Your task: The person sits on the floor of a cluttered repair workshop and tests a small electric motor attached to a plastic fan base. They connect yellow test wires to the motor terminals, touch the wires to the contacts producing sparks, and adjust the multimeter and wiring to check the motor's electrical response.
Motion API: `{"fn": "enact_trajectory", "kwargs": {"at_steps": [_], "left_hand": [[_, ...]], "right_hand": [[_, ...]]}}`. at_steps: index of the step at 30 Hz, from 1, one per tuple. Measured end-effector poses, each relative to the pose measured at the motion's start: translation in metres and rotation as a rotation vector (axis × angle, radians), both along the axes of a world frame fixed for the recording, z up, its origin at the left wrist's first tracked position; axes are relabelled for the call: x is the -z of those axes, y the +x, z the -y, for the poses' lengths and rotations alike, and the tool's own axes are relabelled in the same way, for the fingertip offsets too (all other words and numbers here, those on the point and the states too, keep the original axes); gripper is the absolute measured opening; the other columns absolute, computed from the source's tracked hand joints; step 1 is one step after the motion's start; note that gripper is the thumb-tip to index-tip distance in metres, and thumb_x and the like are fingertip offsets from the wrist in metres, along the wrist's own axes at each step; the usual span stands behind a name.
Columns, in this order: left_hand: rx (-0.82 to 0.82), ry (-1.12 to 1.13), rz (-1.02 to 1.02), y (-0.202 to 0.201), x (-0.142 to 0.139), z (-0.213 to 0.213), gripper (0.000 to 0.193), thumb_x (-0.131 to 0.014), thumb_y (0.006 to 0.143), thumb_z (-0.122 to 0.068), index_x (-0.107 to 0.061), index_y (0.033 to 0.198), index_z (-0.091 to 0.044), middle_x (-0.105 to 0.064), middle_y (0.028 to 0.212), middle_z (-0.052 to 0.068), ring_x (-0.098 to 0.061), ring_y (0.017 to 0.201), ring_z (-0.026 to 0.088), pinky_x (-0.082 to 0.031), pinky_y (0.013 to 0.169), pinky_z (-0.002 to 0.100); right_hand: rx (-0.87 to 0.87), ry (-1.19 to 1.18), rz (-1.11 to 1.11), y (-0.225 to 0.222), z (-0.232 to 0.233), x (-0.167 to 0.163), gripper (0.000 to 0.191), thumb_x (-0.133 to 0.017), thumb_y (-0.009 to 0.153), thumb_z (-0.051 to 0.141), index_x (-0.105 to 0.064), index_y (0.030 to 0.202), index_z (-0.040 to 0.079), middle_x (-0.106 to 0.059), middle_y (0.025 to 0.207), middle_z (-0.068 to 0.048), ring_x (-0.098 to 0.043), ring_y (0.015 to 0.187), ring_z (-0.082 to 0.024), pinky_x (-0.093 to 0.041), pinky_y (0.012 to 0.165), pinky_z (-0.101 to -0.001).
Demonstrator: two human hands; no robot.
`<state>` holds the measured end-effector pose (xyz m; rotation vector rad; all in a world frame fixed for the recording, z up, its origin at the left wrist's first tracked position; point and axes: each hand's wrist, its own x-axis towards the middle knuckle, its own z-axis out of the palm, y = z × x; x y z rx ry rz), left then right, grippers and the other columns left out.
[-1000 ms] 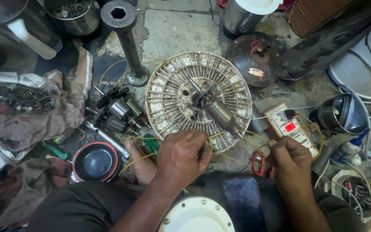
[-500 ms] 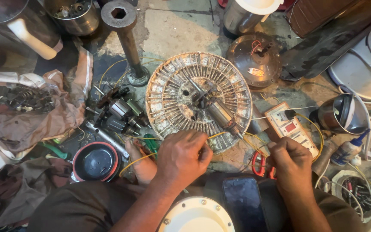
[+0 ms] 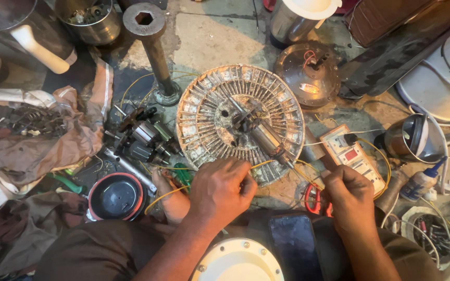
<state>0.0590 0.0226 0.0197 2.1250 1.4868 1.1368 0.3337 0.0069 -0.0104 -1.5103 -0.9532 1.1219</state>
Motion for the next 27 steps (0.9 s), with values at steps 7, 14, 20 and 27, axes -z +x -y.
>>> {"fn": "enact_trajectory", "kwargs": {"at_steps": [7,14,20,27], "left_hand": [[0.011,0.011,0.007,-0.0001,-0.0002,-0.0007,0.012,-0.071,0.081,-0.014,-0.061,0.079,-0.007,-0.062,0.072,0.007,-0.065,0.071,0.028,-0.051,0.068,0.045],[0.009,-0.02,-0.007,-0.0001,0.0007,-0.0005,0.015,-0.072,0.082,-0.014,-0.06,0.077,-0.007,-0.06,0.069,0.007,-0.065,0.068,0.028,-0.051,0.067,0.045],[0.008,-0.003,0.001,0.0002,0.001,-0.0008,0.013,-0.071,0.082,-0.014,-0.06,0.078,-0.008,-0.061,0.07,0.006,-0.065,0.069,0.028,-0.052,0.068,0.045],[0.012,-0.008,0.006,-0.0005,0.0,-0.0009,0.013,-0.072,0.081,-0.014,-0.06,0.078,-0.007,-0.061,0.071,0.007,-0.065,0.07,0.029,-0.051,0.067,0.045]], "right_hand": [[-0.009,-0.004,0.031,-0.0032,-0.0014,-0.0025,0.03,-0.066,0.097,0.01,-0.057,0.069,0.005,-0.055,0.061,0.0,-0.052,0.049,-0.008,-0.04,0.043,-0.0246],[0.001,-0.034,0.101,-0.0056,-0.0024,-0.0062,0.032,-0.067,0.098,0.012,-0.055,0.068,0.005,-0.054,0.059,-0.001,-0.051,0.047,-0.009,-0.038,0.042,-0.0245],[0.006,-0.011,0.07,-0.005,-0.0016,-0.0045,0.029,-0.066,0.096,0.01,-0.057,0.069,0.005,-0.054,0.061,0.0,-0.051,0.048,-0.009,-0.041,0.042,-0.0251],[0.01,-0.008,0.003,-0.0032,-0.0002,-0.0037,0.028,-0.065,0.096,0.009,-0.056,0.07,0.004,-0.053,0.059,-0.001,-0.052,0.046,-0.01,-0.042,0.039,-0.0275]]}}
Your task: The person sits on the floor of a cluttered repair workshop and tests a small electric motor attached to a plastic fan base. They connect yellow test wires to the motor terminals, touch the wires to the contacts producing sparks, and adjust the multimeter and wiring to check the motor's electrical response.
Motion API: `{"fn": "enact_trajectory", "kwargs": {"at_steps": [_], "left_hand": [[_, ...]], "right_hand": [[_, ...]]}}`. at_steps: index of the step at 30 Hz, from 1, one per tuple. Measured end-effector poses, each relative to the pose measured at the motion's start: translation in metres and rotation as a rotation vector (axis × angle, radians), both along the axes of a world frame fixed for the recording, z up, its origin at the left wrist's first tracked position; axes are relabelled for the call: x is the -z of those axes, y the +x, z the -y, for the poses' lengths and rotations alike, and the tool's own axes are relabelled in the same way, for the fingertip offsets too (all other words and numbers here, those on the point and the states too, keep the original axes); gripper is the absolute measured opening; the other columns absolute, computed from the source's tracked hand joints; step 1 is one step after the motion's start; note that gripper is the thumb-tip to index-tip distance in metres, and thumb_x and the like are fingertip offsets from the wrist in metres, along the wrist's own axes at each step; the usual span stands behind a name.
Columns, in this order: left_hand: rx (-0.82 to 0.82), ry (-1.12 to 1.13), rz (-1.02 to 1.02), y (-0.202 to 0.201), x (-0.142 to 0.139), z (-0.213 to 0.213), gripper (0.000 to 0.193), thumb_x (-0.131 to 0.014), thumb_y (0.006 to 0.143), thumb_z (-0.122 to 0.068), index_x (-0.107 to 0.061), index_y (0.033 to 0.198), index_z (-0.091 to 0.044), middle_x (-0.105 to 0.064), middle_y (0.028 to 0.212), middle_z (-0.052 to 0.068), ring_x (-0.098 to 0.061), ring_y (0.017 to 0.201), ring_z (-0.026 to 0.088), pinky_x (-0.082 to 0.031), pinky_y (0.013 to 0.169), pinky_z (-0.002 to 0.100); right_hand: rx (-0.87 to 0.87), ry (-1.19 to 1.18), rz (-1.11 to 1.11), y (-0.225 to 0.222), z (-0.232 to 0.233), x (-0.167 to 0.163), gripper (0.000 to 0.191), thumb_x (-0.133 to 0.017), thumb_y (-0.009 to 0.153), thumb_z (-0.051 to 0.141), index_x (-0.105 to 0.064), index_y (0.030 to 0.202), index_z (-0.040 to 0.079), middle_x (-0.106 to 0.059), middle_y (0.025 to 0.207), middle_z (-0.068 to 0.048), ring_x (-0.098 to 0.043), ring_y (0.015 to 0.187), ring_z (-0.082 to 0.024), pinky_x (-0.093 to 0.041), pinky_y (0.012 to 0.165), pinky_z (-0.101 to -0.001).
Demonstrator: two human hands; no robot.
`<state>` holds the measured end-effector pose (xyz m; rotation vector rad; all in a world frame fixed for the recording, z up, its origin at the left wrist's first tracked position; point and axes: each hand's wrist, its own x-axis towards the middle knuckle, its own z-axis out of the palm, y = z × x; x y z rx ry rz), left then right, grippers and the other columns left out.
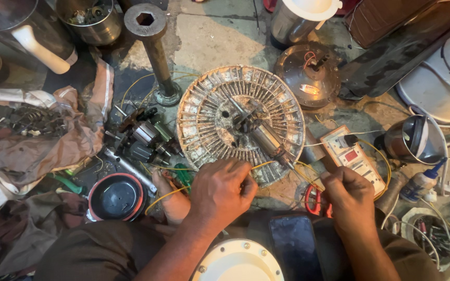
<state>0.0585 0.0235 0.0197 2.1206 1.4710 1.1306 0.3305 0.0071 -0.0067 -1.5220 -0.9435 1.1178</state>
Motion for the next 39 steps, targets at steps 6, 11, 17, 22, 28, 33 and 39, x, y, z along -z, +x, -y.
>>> {"fn": "enact_trajectory", "kwargs": {"at_steps": [6,11,17,22,28,33,39], "left_hand": [[0.001,-0.003,0.0,0.0006,-0.0002,0.0008,0.014,-0.072,0.08,-0.014,-0.06,0.077,-0.007,-0.061,0.07,0.007,-0.065,0.07,0.029,-0.051,0.067,0.045],[0.0,0.004,0.002,0.0007,-0.0007,0.0003,0.013,-0.073,0.081,-0.013,-0.061,0.078,-0.008,-0.062,0.071,0.007,-0.065,0.069,0.029,-0.051,0.066,0.045],[-0.008,0.017,-0.003,0.0004,-0.0012,0.0007,0.013,-0.073,0.079,-0.013,-0.061,0.076,-0.008,-0.062,0.071,0.007,-0.065,0.07,0.029,-0.051,0.067,0.045],[-0.003,0.016,0.001,0.0001,-0.0012,0.0008,0.012,-0.074,0.079,-0.012,-0.062,0.078,-0.008,-0.062,0.071,0.007,-0.065,0.069,0.029,-0.051,0.066,0.044],[-0.008,0.023,0.002,0.0001,-0.0018,0.0011,0.014,-0.074,0.079,-0.012,-0.06,0.076,-0.007,-0.06,0.069,0.008,-0.064,0.069,0.03,-0.05,0.066,0.046],[-0.002,0.014,0.02,0.0005,-0.0027,0.0013,0.014,-0.074,0.079,-0.012,-0.061,0.077,-0.008,-0.06,0.069,0.007,-0.064,0.068,0.03,-0.049,0.065,0.046],[0.005,0.016,0.025,0.0004,-0.0031,0.001,0.014,-0.074,0.079,-0.012,-0.061,0.077,-0.007,-0.06,0.071,0.007,-0.064,0.069,0.029,-0.05,0.065,0.045]], "right_hand": [[0.011,-0.001,-0.003,0.0031,0.0024,0.002,0.028,-0.065,0.097,0.007,-0.057,0.07,0.003,-0.054,0.058,-0.004,-0.051,0.045,-0.011,-0.041,0.039,-0.0275],[-0.005,-0.017,0.009,0.0071,0.0035,0.0043,0.025,-0.06,0.095,0.007,-0.059,0.07,0.003,-0.057,0.056,-0.006,-0.051,0.043,-0.011,-0.043,0.039,-0.0277],[0.002,-0.014,0.056,0.0081,0.0036,0.0076,0.029,-0.064,0.096,0.008,-0.057,0.068,0.003,-0.056,0.056,-0.006,-0.049,0.044,-0.011,-0.041,0.04,-0.0282],[0.002,-0.003,0.039,0.0069,0.0036,0.0079,0.028,-0.064,0.096,0.007,-0.057,0.069,0.003,-0.055,0.056,-0.005,-0.049,0.045,-0.01,-0.041,0.041,-0.0275],[0.008,-0.014,0.019,0.0061,0.0029,0.0057,0.027,-0.064,0.095,0.007,-0.058,0.069,0.004,-0.054,0.055,-0.004,-0.05,0.044,-0.01,-0.041,0.04,-0.0276],[-0.001,-0.002,0.0,0.0064,0.0029,0.0066,0.027,-0.064,0.095,0.007,-0.058,0.069,0.004,-0.055,0.055,-0.004,-0.05,0.044,-0.01,-0.041,0.038,-0.0275],[-0.001,-0.011,0.017,0.0067,0.003,0.007,0.03,-0.064,0.096,0.008,-0.057,0.068,0.004,-0.055,0.054,-0.005,-0.049,0.042,-0.011,-0.041,0.038,-0.0279]]}}
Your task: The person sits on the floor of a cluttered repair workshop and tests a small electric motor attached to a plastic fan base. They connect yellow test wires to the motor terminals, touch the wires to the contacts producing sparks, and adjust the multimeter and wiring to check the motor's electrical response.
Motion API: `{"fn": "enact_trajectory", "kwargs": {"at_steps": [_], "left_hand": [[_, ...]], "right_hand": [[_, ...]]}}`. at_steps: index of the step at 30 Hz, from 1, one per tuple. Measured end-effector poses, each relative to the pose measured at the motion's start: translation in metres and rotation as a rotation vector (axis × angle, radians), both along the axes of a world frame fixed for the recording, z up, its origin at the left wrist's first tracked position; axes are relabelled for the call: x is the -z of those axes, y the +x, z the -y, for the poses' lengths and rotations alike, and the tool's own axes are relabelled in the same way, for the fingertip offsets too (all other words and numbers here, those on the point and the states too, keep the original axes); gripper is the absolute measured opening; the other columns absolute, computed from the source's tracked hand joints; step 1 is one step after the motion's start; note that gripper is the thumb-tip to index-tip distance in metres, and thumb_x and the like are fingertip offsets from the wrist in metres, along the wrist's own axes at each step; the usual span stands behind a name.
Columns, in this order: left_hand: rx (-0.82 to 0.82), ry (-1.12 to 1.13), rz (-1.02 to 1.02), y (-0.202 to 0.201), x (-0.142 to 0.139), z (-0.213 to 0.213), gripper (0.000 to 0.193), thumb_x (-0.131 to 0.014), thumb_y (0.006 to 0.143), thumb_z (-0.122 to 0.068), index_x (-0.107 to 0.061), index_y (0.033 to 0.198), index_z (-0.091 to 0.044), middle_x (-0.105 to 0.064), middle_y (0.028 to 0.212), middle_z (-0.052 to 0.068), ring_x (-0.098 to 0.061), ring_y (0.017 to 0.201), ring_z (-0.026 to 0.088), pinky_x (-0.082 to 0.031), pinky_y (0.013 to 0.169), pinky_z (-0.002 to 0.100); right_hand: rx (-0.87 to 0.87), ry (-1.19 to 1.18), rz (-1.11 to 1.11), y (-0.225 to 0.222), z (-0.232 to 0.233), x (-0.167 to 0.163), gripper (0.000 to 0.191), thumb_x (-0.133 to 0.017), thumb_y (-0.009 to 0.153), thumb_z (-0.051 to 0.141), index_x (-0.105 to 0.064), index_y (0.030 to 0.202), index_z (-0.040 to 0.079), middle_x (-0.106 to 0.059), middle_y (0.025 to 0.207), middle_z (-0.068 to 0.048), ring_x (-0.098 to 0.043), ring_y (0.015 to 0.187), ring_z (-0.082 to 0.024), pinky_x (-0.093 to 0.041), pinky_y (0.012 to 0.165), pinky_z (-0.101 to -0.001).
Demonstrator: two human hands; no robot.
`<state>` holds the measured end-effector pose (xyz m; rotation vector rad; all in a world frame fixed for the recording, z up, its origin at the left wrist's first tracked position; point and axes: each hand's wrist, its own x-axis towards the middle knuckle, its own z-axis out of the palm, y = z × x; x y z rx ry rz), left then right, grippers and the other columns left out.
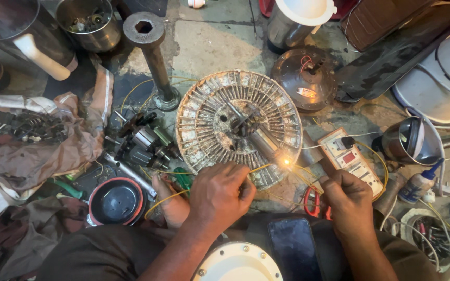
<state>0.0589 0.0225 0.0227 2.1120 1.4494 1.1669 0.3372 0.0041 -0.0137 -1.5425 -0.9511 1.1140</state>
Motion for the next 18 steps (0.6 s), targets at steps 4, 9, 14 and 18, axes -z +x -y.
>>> {"fn": "enact_trajectory", "kwargs": {"at_steps": [4,9,14,18], "left_hand": [[0.0,-0.008,-0.013,0.0,0.0002,-0.0002,0.014,-0.073,0.079,-0.011,-0.06,0.077,-0.007,-0.06,0.07,0.008,-0.064,0.069,0.029,-0.05,0.066,0.045],[-0.002,-0.011,-0.013,0.0002,0.0003,-0.0005,0.015,-0.074,0.078,-0.012,-0.06,0.075,-0.007,-0.061,0.07,0.008,-0.065,0.069,0.029,-0.05,0.066,0.045],[0.0,-0.02,-0.032,-0.0002,0.0011,-0.0005,0.015,-0.074,0.079,-0.013,-0.061,0.076,-0.007,-0.061,0.07,0.008,-0.065,0.068,0.029,-0.05,0.065,0.045],[-0.003,-0.023,-0.033,-0.0001,0.0025,-0.0003,0.015,-0.074,0.079,-0.013,-0.061,0.076,-0.007,-0.061,0.07,0.008,-0.065,0.068,0.029,-0.051,0.066,0.045]], "right_hand": [[-0.004,0.004,0.009,-0.0006,0.0002,-0.0013,0.028,-0.063,0.096,0.008,-0.058,0.069,0.004,-0.056,0.055,-0.004,-0.05,0.044,-0.01,-0.041,0.039,-0.0275],[0.002,0.012,-0.017,-0.0019,-0.0004,-0.002,0.027,-0.064,0.095,0.006,-0.058,0.069,0.004,-0.055,0.055,-0.004,-0.05,0.045,-0.01,-0.041,0.039,-0.0276],[0.012,-0.011,0.008,-0.0021,-0.0003,-0.0027,0.03,-0.063,0.095,0.006,-0.057,0.066,0.004,-0.055,0.055,-0.005,-0.05,0.044,-0.011,-0.041,0.038,-0.0281],[0.006,0.012,-0.02,-0.0034,0.0,-0.0032,0.029,-0.063,0.095,0.006,-0.056,0.067,0.004,-0.054,0.055,-0.004,-0.051,0.046,-0.01,-0.041,0.039,-0.0274]]}}
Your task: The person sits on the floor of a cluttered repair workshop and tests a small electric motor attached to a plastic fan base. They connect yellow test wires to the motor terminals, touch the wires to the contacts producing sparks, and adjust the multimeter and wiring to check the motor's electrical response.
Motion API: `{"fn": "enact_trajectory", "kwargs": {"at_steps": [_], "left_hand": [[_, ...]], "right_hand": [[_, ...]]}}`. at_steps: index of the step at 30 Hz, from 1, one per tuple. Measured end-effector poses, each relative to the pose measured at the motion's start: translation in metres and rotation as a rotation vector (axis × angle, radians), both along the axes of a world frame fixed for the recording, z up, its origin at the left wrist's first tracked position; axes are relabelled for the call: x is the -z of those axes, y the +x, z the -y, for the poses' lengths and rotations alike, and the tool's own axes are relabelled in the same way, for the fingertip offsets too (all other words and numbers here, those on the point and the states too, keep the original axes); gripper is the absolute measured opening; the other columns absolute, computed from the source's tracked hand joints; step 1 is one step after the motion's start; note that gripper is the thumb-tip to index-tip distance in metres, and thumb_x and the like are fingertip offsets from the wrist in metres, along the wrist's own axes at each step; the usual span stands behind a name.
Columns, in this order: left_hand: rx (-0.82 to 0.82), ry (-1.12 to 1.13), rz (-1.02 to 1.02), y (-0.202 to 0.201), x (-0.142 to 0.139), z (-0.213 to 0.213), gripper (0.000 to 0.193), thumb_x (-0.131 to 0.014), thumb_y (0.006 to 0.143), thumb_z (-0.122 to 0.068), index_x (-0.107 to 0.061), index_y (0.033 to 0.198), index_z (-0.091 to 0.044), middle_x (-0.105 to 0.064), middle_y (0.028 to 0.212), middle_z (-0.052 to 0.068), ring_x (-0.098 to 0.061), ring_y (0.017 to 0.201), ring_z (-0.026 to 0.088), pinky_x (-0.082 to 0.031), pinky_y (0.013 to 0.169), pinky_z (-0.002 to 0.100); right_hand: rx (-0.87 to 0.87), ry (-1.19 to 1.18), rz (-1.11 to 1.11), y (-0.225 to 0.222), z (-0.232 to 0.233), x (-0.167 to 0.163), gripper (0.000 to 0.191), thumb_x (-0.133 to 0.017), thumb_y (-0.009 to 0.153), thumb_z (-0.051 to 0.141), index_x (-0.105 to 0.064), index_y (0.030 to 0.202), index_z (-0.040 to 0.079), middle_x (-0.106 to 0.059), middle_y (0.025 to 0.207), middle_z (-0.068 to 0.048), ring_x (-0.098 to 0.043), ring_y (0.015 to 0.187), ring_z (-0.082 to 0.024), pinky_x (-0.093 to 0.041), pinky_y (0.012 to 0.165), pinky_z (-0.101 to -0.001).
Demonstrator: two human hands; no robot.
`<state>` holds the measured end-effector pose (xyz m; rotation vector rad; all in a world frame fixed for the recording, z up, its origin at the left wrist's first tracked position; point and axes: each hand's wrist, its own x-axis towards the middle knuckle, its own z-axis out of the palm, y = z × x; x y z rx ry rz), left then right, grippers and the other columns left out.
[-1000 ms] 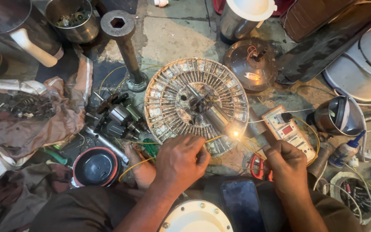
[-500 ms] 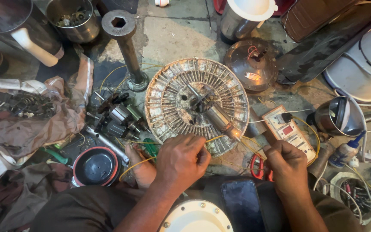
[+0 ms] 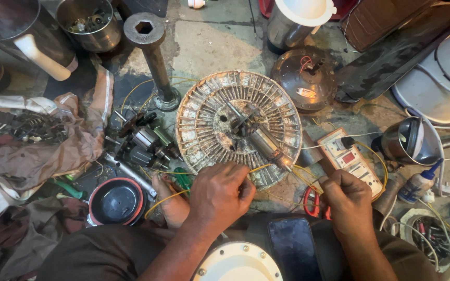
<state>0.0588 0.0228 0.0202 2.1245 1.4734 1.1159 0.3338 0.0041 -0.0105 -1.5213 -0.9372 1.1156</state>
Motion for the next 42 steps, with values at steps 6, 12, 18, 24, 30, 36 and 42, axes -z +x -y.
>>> {"fn": "enact_trajectory", "kwargs": {"at_steps": [6,12,18,24,30,36,42], "left_hand": [[-0.005,-0.001,0.003,0.0008,0.0017,0.0003,0.012,-0.073,0.079,-0.012,-0.062,0.077,-0.007,-0.061,0.069,0.007,-0.065,0.068,0.028,-0.051,0.067,0.045],[-0.004,-0.01,0.0,0.0007,0.0018,0.0002,0.012,-0.074,0.08,-0.013,-0.063,0.078,-0.007,-0.061,0.069,0.007,-0.065,0.068,0.028,-0.051,0.067,0.045],[-0.004,0.021,0.01,0.0003,0.0005,0.0005,0.012,-0.074,0.079,-0.013,-0.063,0.08,-0.007,-0.062,0.071,0.008,-0.065,0.07,0.029,-0.051,0.067,0.045],[-0.011,0.008,0.017,0.0007,-0.0008,0.0008,0.014,-0.073,0.08,-0.012,-0.061,0.077,-0.007,-0.061,0.07,0.007,-0.065,0.07,0.029,-0.05,0.067,0.046],[-0.003,0.016,0.018,0.0003,-0.001,0.0006,0.014,-0.074,0.079,-0.013,-0.061,0.077,-0.007,-0.06,0.07,0.008,-0.065,0.07,0.03,-0.05,0.067,0.046],[0.0,0.012,0.009,0.0004,0.0003,0.0007,0.014,-0.074,0.079,-0.013,-0.061,0.078,-0.007,-0.061,0.071,0.007,-0.065,0.071,0.029,-0.051,0.068,0.045],[-0.005,0.03,0.01,0.001,0.0008,0.0,0.014,-0.073,0.079,-0.013,-0.06,0.079,-0.007,-0.062,0.073,0.007,-0.066,0.071,0.028,-0.051,0.068,0.045]], "right_hand": [[0.001,-0.017,0.04,-0.0008,-0.0004,-0.0021,0.029,-0.063,0.095,0.006,-0.057,0.067,0.004,-0.054,0.055,-0.004,-0.05,0.045,-0.01,-0.04,0.04,-0.0266],[-0.009,-0.005,0.046,0.0,-0.0003,-0.0012,0.029,-0.063,0.095,0.006,-0.056,0.067,0.004,-0.055,0.056,-0.004,-0.048,0.045,-0.009,-0.04,0.04,-0.0264],[-0.011,0.011,0.022,0.0008,-0.0002,0.0009,0.029,-0.063,0.095,0.005,-0.057,0.067,0.004,-0.055,0.055,-0.004,-0.05,0.045,-0.01,-0.041,0.04,-0.0267],[-0.007,0.006,-0.011,0.0018,-0.0003,0.0024,0.028,-0.063,0.094,0.005,-0.056,0.067,0.004,-0.055,0.055,-0.004,-0.05,0.045,-0.01,-0.041,0.039,-0.0274],[-0.003,0.012,-0.001,0.003,-0.0003,0.0038,0.029,-0.064,0.095,0.005,-0.056,0.067,0.004,-0.054,0.056,-0.003,-0.051,0.046,-0.01,-0.041,0.04,-0.0273],[-0.006,-0.006,0.0,0.0027,0.0003,0.0016,0.029,-0.064,0.094,0.005,-0.055,0.067,0.004,-0.055,0.055,-0.005,-0.05,0.044,-0.011,-0.041,0.038,-0.0284],[-0.004,-0.016,0.009,0.0016,-0.0003,-0.0006,0.029,-0.063,0.094,0.006,-0.056,0.067,0.004,-0.055,0.055,-0.006,-0.049,0.042,-0.012,-0.041,0.038,-0.0288]]}}
